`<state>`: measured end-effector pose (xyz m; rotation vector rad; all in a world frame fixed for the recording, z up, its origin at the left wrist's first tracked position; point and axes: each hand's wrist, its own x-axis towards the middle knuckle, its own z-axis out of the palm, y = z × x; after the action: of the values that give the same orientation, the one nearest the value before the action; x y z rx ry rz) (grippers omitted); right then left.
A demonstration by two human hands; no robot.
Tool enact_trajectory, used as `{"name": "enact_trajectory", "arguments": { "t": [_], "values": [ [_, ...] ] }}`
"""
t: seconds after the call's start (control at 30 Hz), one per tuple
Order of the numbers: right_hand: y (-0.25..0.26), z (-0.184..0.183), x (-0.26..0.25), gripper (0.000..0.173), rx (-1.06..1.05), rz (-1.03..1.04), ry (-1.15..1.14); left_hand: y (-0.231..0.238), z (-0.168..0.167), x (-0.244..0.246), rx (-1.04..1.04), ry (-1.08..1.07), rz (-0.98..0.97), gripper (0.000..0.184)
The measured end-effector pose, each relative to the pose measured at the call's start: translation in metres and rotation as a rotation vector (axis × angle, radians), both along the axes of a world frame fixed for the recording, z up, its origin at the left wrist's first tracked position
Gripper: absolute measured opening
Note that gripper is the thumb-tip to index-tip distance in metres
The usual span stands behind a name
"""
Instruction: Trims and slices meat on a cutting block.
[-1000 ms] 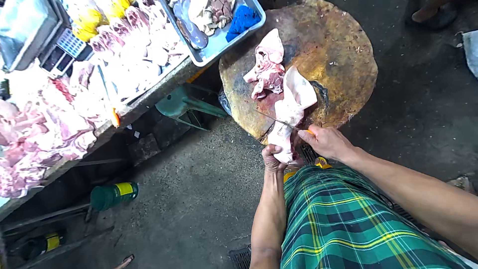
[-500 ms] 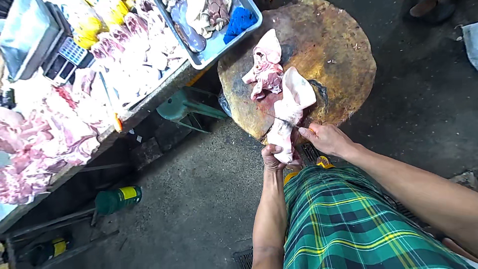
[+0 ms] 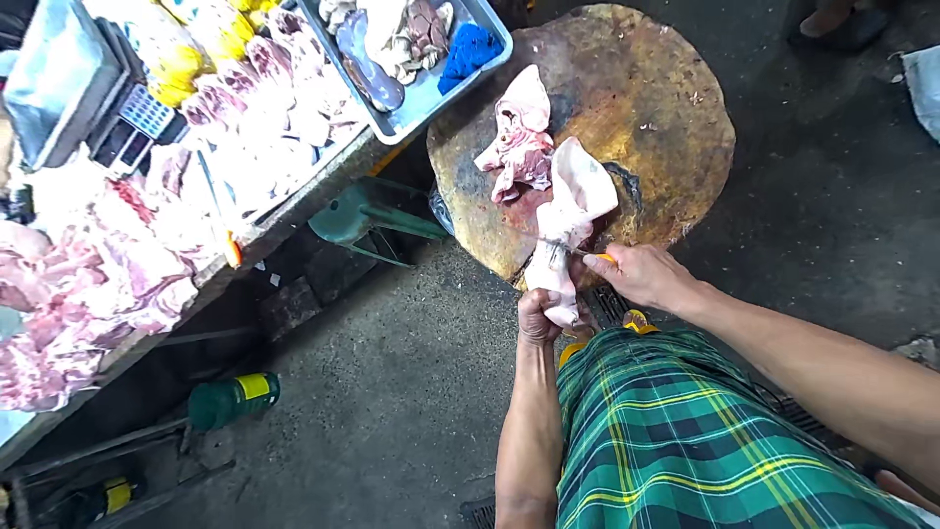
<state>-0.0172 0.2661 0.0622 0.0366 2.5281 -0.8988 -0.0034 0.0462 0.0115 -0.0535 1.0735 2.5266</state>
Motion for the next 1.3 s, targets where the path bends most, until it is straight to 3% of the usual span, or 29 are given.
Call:
{"name": "enact_trajectory", "arguments": {
  "t": [0.07, 0.23, 0.37, 0.47, 0.6, 0.77, 0.9, 1.03, 1.2, 1.3],
  "values": [
    [0.008, -0.007, -0.008, 0.073, -0.010, -0.039, -0.078, 0.000, 0.001, 0.001, -0.020, -0.028, 0.033, 0.034],
    [-0.003, -0.005, -0.003, 0.070, -0.002, -0.004, 0.052, 0.000, 0.000, 0.000, 0.005, -0.004, 0.024, 0.029],
    [0.012, -0.011, -0.018, 0.074, 0.015, -0.071, -0.058, 0.003, 0.002, -0.001, 0.004, -0.013, 0.017, 0.026],
    [0.003, -0.003, -0.005, 0.068, 0.019, 0.007, 0.048, 0.005, 0.001, 0.000, -0.011, -0.023, 0.020, 0.028],
    [0.013, -0.011, -0.020, 0.075, 0.012, -0.027, -0.078, 0.009, 0.009, -0.001, -0.071, -0.065, 0.076, 0.035],
    [0.003, -0.004, -0.006, 0.071, 0.035, 0.112, 0.157, 0.004, 0.005, 0.000, -0.043, -0.042, 0.058, 0.037],
    [0.022, -0.015, -0.025, 0.076, 0.055, 0.029, -0.013, 0.004, 0.008, 0.000, -0.080, -0.057, 0.078, 0.039],
    [0.008, 0.005, -0.010, 0.069, 0.020, 0.097, 0.164, 0.004, 0.006, 0.002, -0.103, -0.053, 0.066, 0.049],
    [0.022, -0.013, -0.030, 0.076, 0.020, 0.029, -0.029, 0.005, 0.012, 0.003, -0.092, -0.063, 0.125, 0.045],
    [0.011, -0.002, -0.020, 0.070, -0.026, 0.056, 0.075, 0.002, 0.009, 0.004, -0.056, -0.081, 0.092, 0.042]
  ]
}}
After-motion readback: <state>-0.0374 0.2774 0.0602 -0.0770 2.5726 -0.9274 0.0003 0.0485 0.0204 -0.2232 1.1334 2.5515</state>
